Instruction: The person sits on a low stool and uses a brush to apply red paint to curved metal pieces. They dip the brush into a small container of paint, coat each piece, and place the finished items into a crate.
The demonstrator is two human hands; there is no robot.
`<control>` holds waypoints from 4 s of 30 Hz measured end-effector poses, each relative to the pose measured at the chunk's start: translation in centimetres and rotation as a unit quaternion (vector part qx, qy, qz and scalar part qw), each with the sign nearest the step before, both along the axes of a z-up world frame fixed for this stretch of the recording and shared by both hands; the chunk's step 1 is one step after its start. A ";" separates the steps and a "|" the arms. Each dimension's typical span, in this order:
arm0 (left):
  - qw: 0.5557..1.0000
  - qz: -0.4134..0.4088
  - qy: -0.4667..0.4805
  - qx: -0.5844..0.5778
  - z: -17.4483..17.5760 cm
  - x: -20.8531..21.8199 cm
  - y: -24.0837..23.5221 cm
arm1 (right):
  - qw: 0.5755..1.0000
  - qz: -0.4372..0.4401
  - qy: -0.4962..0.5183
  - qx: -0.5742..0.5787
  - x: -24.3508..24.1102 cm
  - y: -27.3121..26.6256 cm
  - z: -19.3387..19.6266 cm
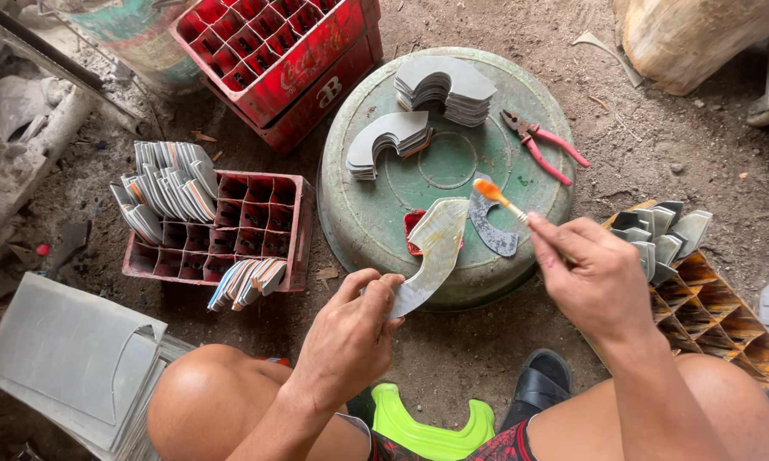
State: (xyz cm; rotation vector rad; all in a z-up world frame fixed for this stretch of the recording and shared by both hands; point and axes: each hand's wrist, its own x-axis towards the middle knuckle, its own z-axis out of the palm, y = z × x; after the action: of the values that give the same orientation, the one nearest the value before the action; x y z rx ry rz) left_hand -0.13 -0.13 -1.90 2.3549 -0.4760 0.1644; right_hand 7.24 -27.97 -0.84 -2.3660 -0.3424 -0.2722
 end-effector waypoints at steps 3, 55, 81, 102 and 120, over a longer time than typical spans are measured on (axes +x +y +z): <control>1.000 0.002 0.006 0.002 0.1 0.0 0.1 | 0.999 0.027 0.021 0.033 -0.4 -0.4 0.2; 0.985 0.113 0.005 -0.131 -1.6 0.0 -1.0 | 0.982 0.175 0.070 -0.032 -1.9 2.3 1.0; 0.864 0.017 0.251 -0.437 -3.7 0.0 -4.2 | 0.871 0.065 0.295 0.389 -2.7 2.9 -5.6; 0.749 0.172 0.285 -0.573 -5.5 0.5 1.6 | 0.930 0.137 0.165 -0.298 5.6 4.2 -11.1; 0.713 0.138 0.332 -0.602 -5.0 0.3 1.3 | 0.901 0.218 0.373 -0.032 5.3 2.5 -11.4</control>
State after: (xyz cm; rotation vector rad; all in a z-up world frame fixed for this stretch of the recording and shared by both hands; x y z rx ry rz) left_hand 0.17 1.16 -6.94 1.0118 0.3199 -0.2046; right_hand 12.56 -25.44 -12.22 -2.1800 -0.4866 0.8468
